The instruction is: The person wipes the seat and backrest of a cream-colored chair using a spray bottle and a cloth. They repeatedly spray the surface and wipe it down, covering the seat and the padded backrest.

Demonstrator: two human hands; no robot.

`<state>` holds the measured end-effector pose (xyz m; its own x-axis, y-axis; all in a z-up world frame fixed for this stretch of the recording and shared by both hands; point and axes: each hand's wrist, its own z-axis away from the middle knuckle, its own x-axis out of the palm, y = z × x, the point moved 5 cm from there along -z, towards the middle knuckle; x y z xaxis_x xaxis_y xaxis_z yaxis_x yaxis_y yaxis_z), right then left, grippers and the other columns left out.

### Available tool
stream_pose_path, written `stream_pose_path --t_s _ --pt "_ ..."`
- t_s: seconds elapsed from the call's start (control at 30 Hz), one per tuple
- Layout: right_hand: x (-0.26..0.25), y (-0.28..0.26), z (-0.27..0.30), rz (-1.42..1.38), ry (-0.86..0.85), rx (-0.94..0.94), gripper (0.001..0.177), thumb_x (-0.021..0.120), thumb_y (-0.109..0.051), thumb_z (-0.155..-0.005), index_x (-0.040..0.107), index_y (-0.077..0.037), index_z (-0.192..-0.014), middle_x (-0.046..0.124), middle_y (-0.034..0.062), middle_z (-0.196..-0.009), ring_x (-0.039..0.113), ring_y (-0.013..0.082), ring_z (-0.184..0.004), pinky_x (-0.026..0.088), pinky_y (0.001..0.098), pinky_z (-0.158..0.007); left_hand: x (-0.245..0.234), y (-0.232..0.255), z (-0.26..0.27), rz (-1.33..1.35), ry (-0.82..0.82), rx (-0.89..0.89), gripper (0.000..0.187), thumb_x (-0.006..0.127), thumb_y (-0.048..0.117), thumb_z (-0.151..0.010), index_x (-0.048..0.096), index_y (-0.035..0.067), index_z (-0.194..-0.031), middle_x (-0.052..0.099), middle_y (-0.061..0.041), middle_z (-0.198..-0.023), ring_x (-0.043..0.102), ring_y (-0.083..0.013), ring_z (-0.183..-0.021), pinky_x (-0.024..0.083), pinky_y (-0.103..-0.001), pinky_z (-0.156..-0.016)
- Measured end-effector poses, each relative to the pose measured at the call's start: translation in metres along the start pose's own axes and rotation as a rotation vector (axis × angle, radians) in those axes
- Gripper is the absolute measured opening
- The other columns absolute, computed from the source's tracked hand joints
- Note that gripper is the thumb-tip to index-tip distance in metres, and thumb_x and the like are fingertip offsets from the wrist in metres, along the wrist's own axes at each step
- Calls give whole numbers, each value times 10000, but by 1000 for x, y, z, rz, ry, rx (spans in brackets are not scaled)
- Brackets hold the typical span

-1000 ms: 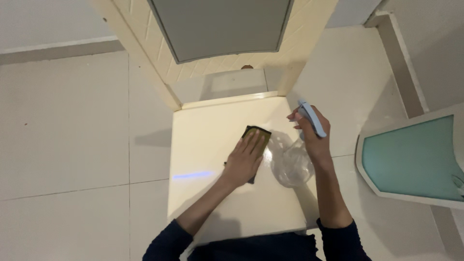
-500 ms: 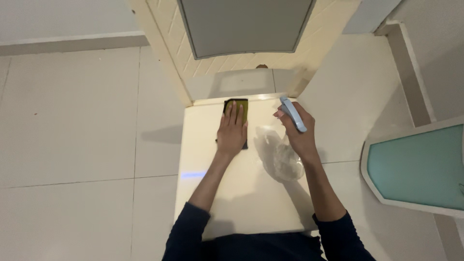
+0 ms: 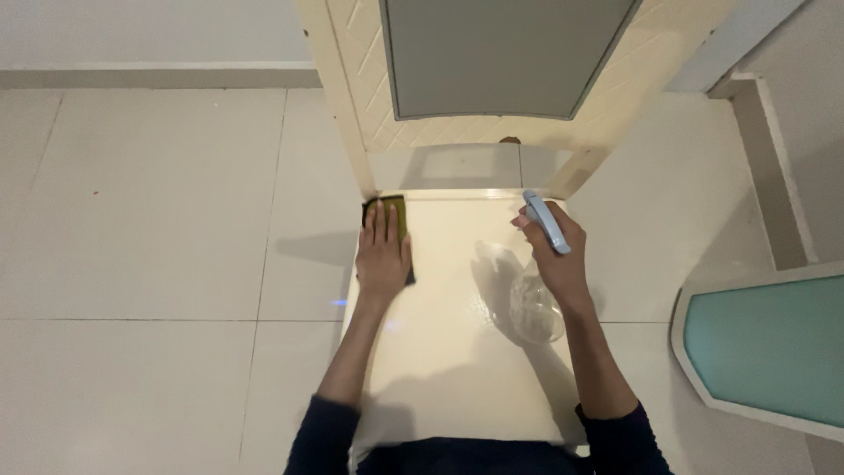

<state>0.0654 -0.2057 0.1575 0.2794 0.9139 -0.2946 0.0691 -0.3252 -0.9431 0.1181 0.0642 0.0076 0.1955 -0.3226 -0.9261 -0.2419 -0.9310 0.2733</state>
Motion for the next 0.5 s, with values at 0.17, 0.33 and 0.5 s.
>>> stream_pose_path --t_s 0.17,0.33,0.5 --pt "0 -1 2 28 8 11 242 653 -211 -957 708 -3 -1068 765 50 -886 634 102 -730 499 267 -622 9 1 -16 8 35 -50 590 382 364 -1084 378 44 -1580 329 -185 -1651 300 -390 -1509 288 -504 -1217" --pt "-2 0 4 -2 6 -34 249 649 -213 -972 705 5 -1079 754 64 -910 643 105 -780 519 268 -677 3 7 15 -31 4 25 622 371 387 -1067 358 31 -1576 307 -218 -1646 269 -373 -1531 267 -505 -1220" --pt "-6 3 4 -26 13 -29 260 658 -220 -973 702 7 -1090 763 75 -919 670 117 -823 554 277 -736 -11 23 65 -26 -71 35 667 387 408 -1055 324 -4 -1575 249 -262 -1639 209 -405 -1532 243 -532 -1204"
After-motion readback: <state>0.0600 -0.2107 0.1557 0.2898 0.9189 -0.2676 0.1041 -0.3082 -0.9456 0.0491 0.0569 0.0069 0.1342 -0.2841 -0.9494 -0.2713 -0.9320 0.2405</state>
